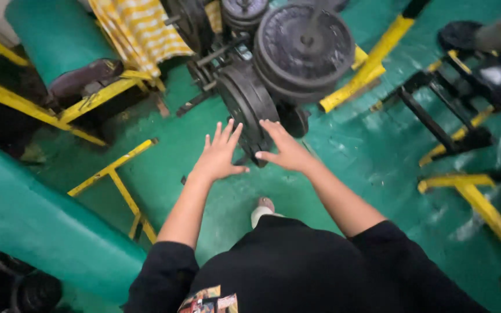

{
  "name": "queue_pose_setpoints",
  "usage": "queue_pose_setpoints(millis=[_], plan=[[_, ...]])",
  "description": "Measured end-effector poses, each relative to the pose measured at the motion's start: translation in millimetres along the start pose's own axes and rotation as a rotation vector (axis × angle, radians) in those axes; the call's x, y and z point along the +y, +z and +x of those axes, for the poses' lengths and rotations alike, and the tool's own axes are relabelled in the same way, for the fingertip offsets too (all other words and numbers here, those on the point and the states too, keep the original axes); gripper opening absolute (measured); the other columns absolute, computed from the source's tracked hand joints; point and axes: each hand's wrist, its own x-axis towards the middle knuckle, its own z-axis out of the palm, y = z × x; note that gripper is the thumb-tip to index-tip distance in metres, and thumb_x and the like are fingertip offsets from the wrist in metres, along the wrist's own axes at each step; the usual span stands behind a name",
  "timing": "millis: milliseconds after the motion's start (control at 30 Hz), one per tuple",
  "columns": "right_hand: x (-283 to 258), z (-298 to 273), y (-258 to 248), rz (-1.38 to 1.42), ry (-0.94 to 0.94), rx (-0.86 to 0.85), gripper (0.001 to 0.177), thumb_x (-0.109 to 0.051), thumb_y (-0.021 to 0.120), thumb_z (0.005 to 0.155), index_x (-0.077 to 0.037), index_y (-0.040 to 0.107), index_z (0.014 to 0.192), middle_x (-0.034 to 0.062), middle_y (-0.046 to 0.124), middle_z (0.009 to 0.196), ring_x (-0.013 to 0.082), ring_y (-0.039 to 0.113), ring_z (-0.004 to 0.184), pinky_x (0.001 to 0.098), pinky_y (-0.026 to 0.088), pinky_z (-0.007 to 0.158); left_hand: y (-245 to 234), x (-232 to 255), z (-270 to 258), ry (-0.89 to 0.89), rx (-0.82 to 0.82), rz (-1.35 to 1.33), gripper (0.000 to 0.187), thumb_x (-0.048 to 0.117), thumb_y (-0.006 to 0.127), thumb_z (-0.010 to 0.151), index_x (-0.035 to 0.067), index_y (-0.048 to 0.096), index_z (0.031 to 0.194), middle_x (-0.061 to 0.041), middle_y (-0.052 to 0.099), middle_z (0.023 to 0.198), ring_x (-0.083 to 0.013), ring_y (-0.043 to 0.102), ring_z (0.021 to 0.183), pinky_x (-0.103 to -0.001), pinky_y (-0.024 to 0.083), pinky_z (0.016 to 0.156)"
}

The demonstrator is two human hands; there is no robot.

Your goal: Cleaning black weight plates with a cloth and organizing them on a storage rack in a gym.

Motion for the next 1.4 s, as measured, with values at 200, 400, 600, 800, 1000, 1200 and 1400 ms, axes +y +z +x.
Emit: queue_pose_setpoints(millis=[200, 400, 600, 800, 1000, 1200, 1400], plan=[[1.8, 100.7, -20.6, -0.139, -0.028, -0.152, 0.093, -0.043, 0.083, 0.079, -0.010, 0.038, 0.154, 0.0256, 0.036, 0.159, 0.0516, 0.027, 0.148, 0.0563, 0.026, 0.119, -45.6, -29.8, 62.5, -0.144, -0.012, 0.044, 0.135, 0.049, 0.094, 0.058, 0.020, 0.013, 0.162, -0.013, 0.010, 0.170, -0.0416, 0.009, 0.156, -0.069, 0.019, 0.119], [16.1, 161.4, -19.3, -0.122, -0.096, -0.169, 0.091, -0.040, 0.081, 0.082, -0.010, 0.038, 0.155, 0.0243, 0.036, 0.161, 0.0509, 0.027, 0.150, 0.0564, 0.026, 0.122, -66.2, -59.7, 101.3, -0.187, 0.000, 0.013, 0.133, 0.048, 0.094, 0.059, 0.020, 0.014, 0.162, -0.013, 0.010, 0.170, -0.0418, 0.010, 0.155, -0.069, 0.019, 0.118], [25.2, 208.3, -5.2, -0.013, 0.050, -0.217, 0.089, -0.037, 0.080, 0.083, -0.009, 0.038, 0.155, 0.0246, 0.032, 0.163, 0.0486, 0.025, 0.152, 0.0542, 0.027, 0.120, -69.5, -128.8, 141.2, -0.130, -0.077, -0.026, 0.131, 0.048, 0.092, 0.062, 0.019, 0.013, 0.163, -0.013, 0.011, 0.171, -0.0412, 0.011, 0.156, -0.068, 0.019, 0.119], [32.3, 264.0, 43.3, 0.034, 0.136, -0.129, 0.087, -0.033, 0.081, 0.084, -0.006, 0.038, 0.154, 0.0260, 0.033, 0.161, 0.0443, 0.029, 0.151, 0.0506, 0.028, 0.120, -96.5, -232.8, 176.7, 0.018, -0.194, -0.098, 0.129, 0.051, 0.090, 0.064, 0.019, 0.014, 0.162, -0.015, 0.010, 0.170, -0.0410, 0.011, 0.156, -0.067, 0.019, 0.119], [3.2, 324.7, 82.0, 0.074, 0.287, 0.072, 0.082, -0.032, 0.078, 0.087, -0.007, 0.039, 0.155, 0.0253, 0.039, 0.159, 0.0405, 0.036, 0.150, 0.0486, 0.031, 0.121, -152.5, -319.1, 206.5, 0.149, -0.340, -0.110, 0.130, 0.055, 0.090, 0.064, 0.022, 0.013, 0.163, -0.013, 0.010, 0.171, -0.0396, 0.009, 0.157, -0.066, 0.019, 0.120], [-40.7, 346.8, 90.5, -0.063, 0.446, 0.135, 0.086, -0.032, 0.080, 0.084, -0.007, 0.036, 0.154, 0.0263, 0.034, 0.161, 0.0455, 0.028, 0.149, 0.0532, 0.030, 0.117, -158.5, -329.5, 249.3, 0.319, -0.401, -0.064, 0.129, 0.055, 0.090, 0.064, 0.021, 0.015, 0.163, -0.013, 0.011, 0.171, -0.0403, 0.008, 0.157, -0.067, 0.020, 0.119], [-36.6, 324.3, 64.2, -0.127, 0.469, 0.176, 0.087, -0.032, 0.080, 0.084, -0.007, 0.035, 0.155, 0.0248, 0.033, 0.162, 0.0451, 0.027, 0.151, 0.0524, 0.029, 0.120, -156.8, -285.1, 290.3, 0.476, -0.411, 0.001, 0.128, 0.053, 0.090, 0.066, 0.018, 0.014, 0.163, -0.015, 0.011, 0.171, -0.0410, 0.009, 0.157, -0.068, 0.020, 0.119]])
